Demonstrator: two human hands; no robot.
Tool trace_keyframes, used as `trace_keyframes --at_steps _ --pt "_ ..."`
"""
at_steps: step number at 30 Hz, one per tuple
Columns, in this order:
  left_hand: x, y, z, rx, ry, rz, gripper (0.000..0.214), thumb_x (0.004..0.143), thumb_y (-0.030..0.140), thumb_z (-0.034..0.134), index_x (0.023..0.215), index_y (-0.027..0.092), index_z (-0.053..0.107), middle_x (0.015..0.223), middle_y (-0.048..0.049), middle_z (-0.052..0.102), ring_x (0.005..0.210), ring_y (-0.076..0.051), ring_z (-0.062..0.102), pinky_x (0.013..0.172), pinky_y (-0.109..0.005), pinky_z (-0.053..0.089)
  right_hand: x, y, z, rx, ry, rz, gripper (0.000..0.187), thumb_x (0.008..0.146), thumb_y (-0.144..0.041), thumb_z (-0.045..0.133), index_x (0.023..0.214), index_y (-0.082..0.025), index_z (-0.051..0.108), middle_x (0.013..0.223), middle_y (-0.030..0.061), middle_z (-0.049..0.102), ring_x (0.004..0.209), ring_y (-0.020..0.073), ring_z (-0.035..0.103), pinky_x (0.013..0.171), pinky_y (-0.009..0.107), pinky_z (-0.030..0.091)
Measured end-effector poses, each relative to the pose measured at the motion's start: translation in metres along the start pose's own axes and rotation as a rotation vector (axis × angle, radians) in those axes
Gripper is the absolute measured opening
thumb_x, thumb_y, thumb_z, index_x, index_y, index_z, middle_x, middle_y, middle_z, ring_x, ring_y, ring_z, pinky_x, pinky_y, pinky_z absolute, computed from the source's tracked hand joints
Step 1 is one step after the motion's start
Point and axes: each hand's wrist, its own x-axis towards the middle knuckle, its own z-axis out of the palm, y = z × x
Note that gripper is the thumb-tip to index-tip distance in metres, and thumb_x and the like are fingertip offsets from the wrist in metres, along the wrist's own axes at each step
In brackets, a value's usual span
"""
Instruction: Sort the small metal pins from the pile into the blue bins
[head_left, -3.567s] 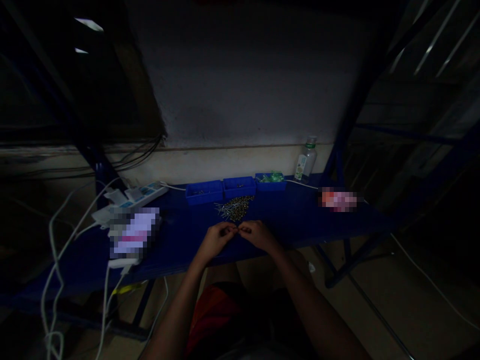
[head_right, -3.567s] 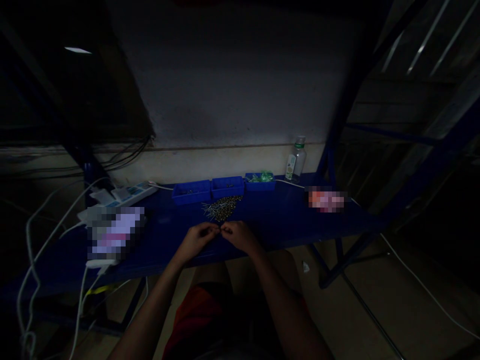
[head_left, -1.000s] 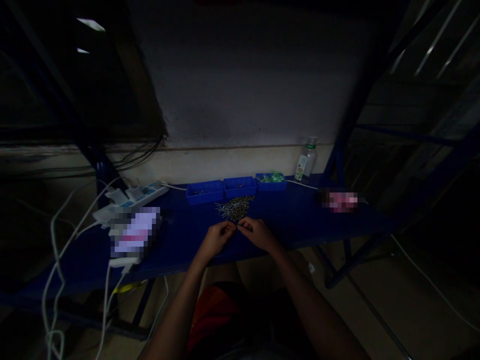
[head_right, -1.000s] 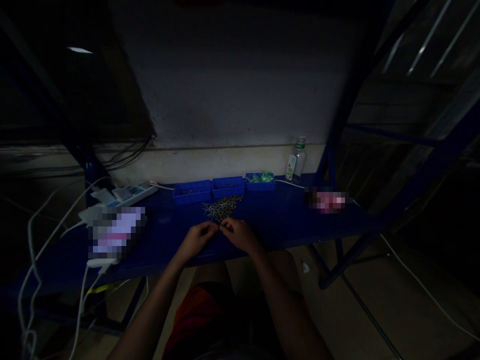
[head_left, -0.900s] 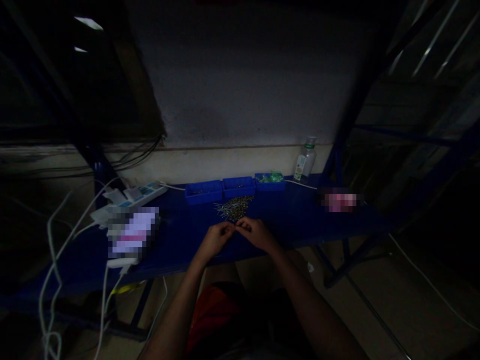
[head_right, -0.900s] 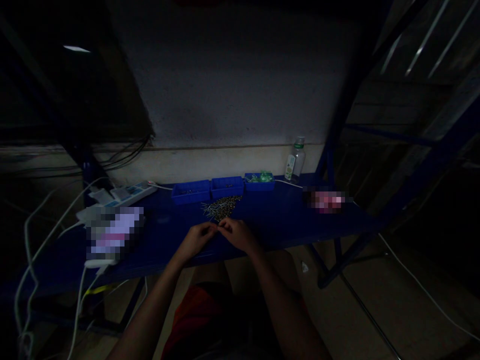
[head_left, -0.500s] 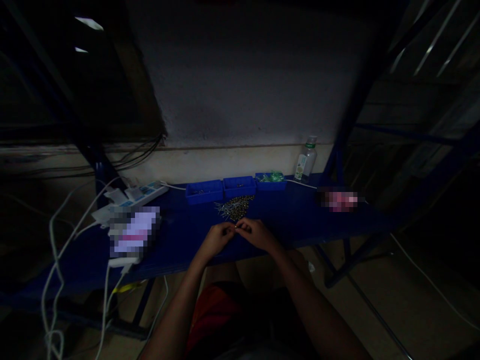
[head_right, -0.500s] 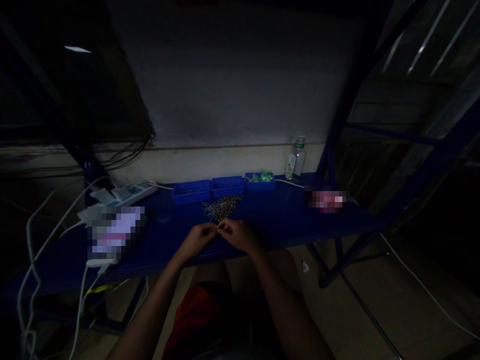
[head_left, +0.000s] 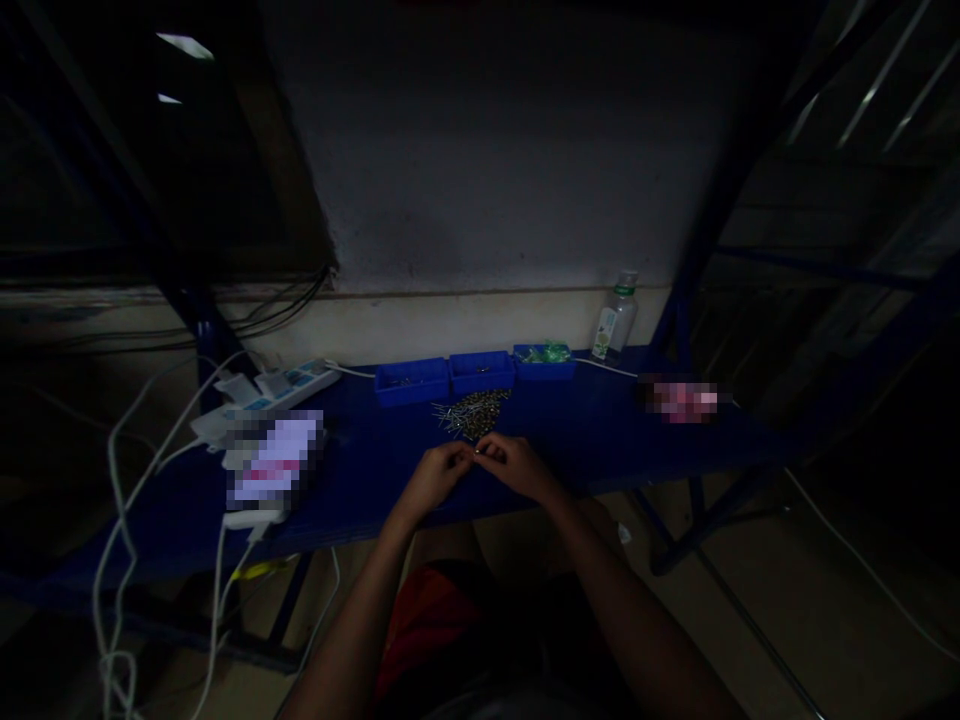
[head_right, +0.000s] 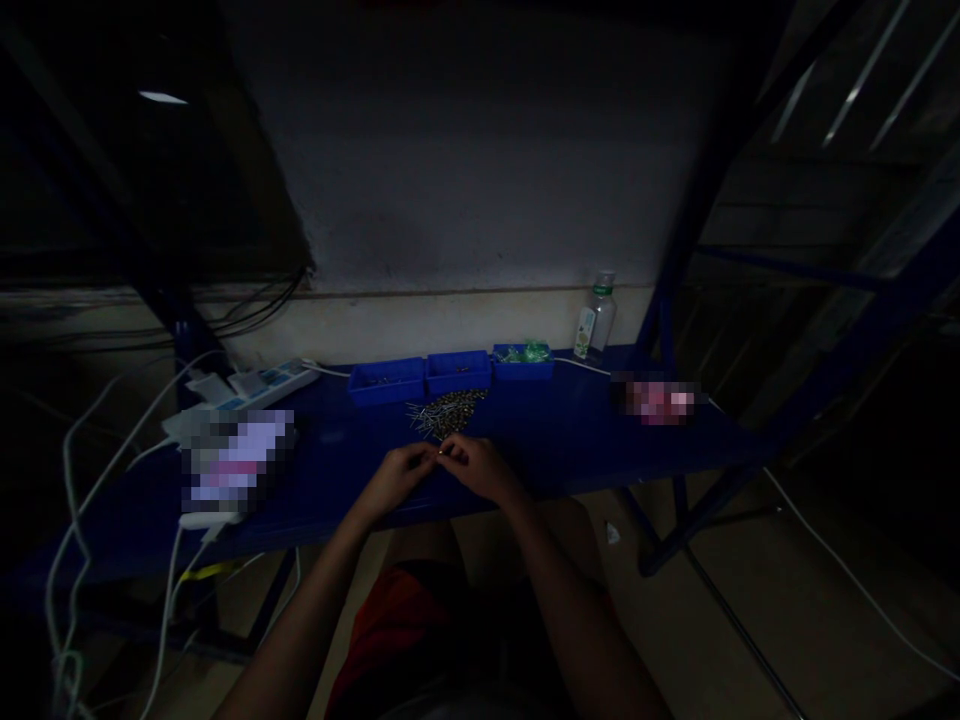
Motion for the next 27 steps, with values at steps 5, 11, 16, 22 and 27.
trace_keyframes --at_steps 5,11,16,22,27 --pt "0.0006 0.0005 -0.0009 -0.042 -0.023 0.015 0.029 0.083 0.034 0.046 0.095 0.015 0.065 0.088 -0.0048 0.068 0.078 -0.018 0.060 0.069 -0.024 0.042 -0.0001 0.0013 -0.0003 0.031 0.010 -0.030 0.017 0.082 -0.031 0.052 0.092 -0.020 0.059 0.072 -0.0011 0.062 0.062 0.0098 0.057 0.058 0.019 0.040" --pt "-0.0004 0.0037 -0.0020 -0.029 -0.021 0.017 0.030 0.083 0.035 0.045 0.092 0.015 0.065 0.085 -0.0042 0.067 0.077 -0.018 0.060 0.067 -0.023 0.043 -0.0011 -0.0022 -0.0027 0.035 0.001 -0.029 0.018 0.082 -0.031 0.052 0.094 -0.019 0.060 0.071 -0.0008 0.062 0.062 0.0098 0.056 0.059 0.019 0.040" --pt "-0.0004 0.0045 -0.0017 -0.064 -0.006 0.001 0.029 0.083 0.036 0.045 0.091 0.016 0.065 0.086 -0.0039 0.067 0.078 -0.018 0.059 0.069 -0.024 0.042 -0.0004 -0.0022 -0.0028 0.027 0.003 -0.020 0.020 0.083 -0.032 0.051 0.095 -0.019 0.060 0.069 -0.0012 0.061 0.060 0.0095 0.055 0.057 0.019 0.039" --pt "-0.0011 0.0007 -0.0032 -0.065 0.065 -0.044 0.029 0.080 0.037 0.049 0.086 0.015 0.065 0.082 -0.0043 0.067 0.074 -0.017 0.059 0.067 -0.024 0.043 0.0024 0.0049 0.0017 -0.084 0.070 0.024 0.015 0.081 -0.027 0.053 0.090 -0.019 0.062 0.070 -0.0003 0.062 0.062 0.0107 0.056 0.059 0.020 0.039" --pt "-0.0026 0.0000 -0.0025 -0.011 0.081 -0.008 0.023 0.079 0.031 0.050 0.085 0.015 0.066 0.081 -0.0042 0.066 0.071 -0.016 0.058 0.067 -0.023 0.043 0.0017 0.0054 0.0040 -0.138 0.016 0.016 0.011 0.079 -0.026 0.055 0.084 -0.020 0.062 0.072 -0.0003 0.063 0.062 0.0105 0.056 0.058 0.020 0.039"
